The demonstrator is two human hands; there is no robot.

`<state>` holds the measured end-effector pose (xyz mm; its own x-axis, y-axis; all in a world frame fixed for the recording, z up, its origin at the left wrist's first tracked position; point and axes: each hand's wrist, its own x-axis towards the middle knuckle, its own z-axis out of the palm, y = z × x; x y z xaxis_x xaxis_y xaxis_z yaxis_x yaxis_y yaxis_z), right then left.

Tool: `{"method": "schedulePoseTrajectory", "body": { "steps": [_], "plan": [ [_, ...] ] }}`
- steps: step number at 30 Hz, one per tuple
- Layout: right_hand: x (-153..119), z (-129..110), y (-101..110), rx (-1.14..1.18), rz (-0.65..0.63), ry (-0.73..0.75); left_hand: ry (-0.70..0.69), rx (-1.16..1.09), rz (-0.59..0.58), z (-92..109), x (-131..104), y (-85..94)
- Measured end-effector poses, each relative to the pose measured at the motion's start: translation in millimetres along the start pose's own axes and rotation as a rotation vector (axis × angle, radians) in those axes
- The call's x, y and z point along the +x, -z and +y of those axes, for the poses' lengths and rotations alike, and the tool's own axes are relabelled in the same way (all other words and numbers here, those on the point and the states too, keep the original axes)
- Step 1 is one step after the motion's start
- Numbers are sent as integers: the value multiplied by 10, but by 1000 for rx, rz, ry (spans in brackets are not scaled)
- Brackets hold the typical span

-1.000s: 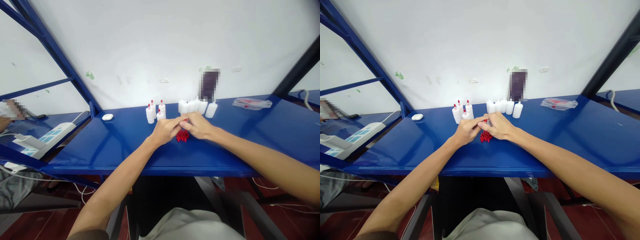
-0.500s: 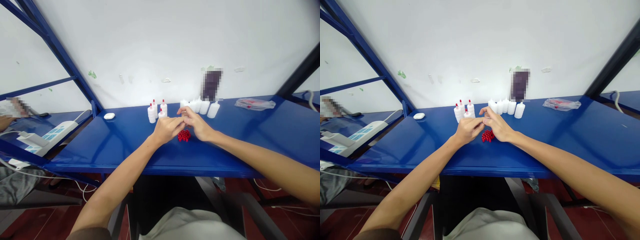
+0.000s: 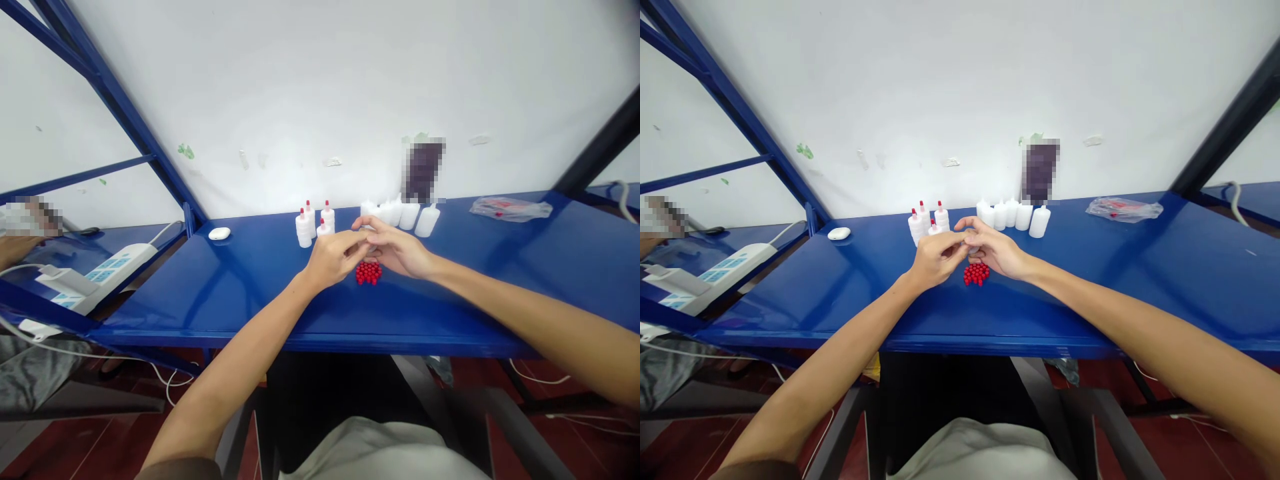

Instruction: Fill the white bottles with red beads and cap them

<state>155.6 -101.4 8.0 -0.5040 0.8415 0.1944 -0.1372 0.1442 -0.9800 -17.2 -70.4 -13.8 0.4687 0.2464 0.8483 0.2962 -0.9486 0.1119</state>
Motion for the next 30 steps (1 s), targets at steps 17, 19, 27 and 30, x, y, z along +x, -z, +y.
{"method": "schedulePoseTrajectory", "body": {
  "steps": [17, 19, 27, 30],
  "plan": [
    [-189, -457, 1239, -1441, 758, -488, 655, 172, 174, -478, 49, 323],
    [-170, -395, 1255, -1467, 617, -578, 657, 188, 135, -465, 38, 317],
    [-74, -200, 837, -1474, 492, -320, 633, 178, 199, -355, 78, 442],
    [-22, -67, 613, -1302, 436, -60, 548, -43, 81, -241, 87, 421]
  ]
}}
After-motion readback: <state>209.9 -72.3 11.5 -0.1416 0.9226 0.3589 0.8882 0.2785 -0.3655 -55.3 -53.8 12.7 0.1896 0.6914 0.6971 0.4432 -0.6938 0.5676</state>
